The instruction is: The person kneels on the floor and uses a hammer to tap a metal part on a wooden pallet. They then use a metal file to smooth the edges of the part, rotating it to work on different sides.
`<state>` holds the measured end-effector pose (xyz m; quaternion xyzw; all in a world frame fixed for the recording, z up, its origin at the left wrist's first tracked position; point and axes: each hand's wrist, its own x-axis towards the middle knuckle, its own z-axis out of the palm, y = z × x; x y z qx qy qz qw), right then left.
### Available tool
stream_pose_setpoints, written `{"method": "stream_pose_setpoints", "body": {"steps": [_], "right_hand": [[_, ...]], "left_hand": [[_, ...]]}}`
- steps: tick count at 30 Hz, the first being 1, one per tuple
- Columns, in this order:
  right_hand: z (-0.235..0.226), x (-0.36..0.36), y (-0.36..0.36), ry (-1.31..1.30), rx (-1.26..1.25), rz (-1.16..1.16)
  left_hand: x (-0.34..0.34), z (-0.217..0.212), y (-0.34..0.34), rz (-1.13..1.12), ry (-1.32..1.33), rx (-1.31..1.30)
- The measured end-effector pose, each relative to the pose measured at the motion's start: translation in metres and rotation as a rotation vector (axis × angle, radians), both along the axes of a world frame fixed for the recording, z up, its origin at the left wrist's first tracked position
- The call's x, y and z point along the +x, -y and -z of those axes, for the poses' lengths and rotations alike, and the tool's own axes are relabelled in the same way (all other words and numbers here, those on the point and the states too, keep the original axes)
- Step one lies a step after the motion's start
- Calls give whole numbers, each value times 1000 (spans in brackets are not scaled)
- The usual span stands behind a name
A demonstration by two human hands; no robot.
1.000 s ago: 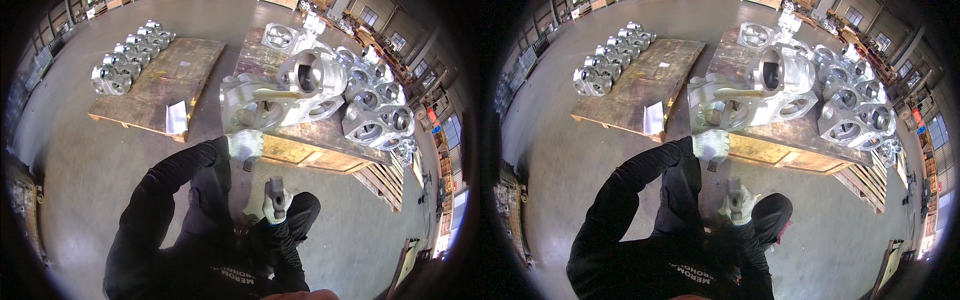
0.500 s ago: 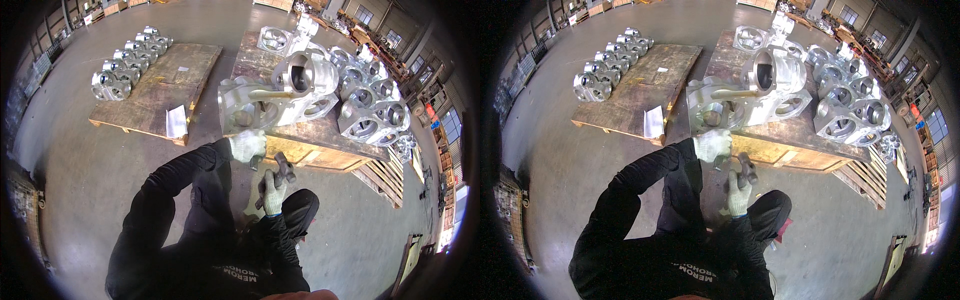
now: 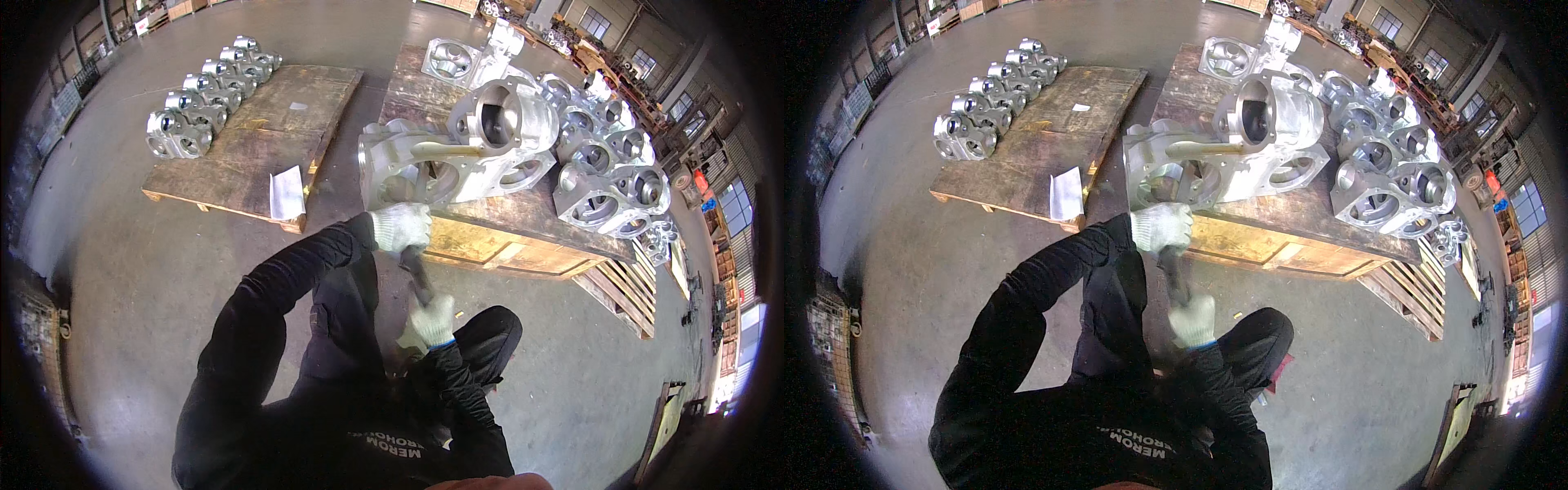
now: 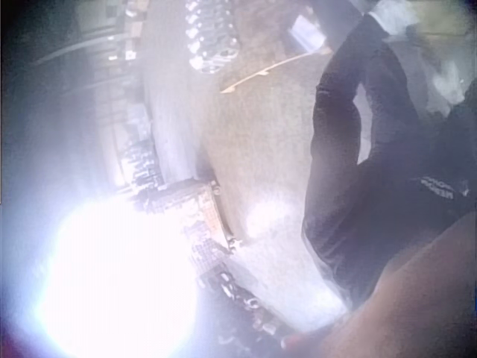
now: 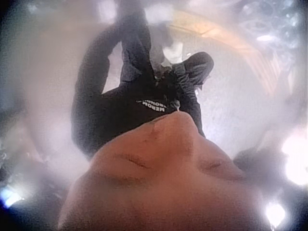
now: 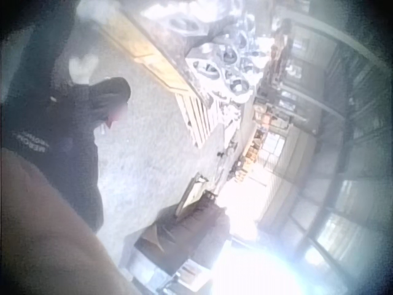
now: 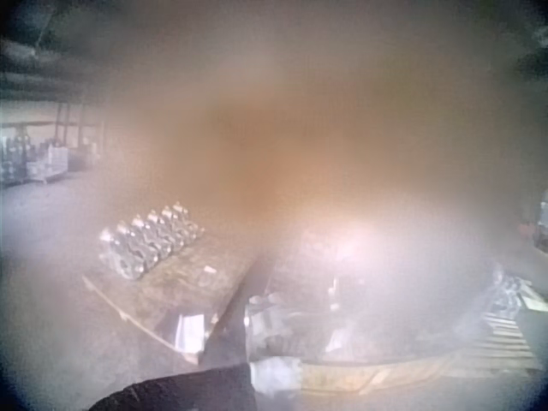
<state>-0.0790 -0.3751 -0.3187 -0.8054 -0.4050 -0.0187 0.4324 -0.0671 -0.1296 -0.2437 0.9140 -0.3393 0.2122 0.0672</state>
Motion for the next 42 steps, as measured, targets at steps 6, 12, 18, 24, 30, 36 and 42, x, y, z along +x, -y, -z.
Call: {"method": "stream_pose_setpoints", "body": {"steps": [6, 12, 18, 24, 30, 36, 42], "right_hand": [[-32, -21, 1, -1110, 602, 34], [-41, -35, -8, -686, 387, 40], [-60, -26, -35, -1200, 571, 67], [-85, -24, -27, -1482, 698, 4], [-96, -42, -14, -1597, 869, -225], [-96, -52, -4, -1652, 904, -239], [-79, -51, 4, -1493, 785, -102]], "left_hand": [[-9, -1, -2, -42, -47, 119], [-6, -8, 7, -36, -60, -6], [-5, -10, 17, -137, -20, -209], [-23, -3, 38, -517, 211, -499], [-30, 8, 76, -255, -714, -2415], [-10, 0, 98, -444, -635, -2242], [-11, -4, 108, -444, -673, -2204]]}}
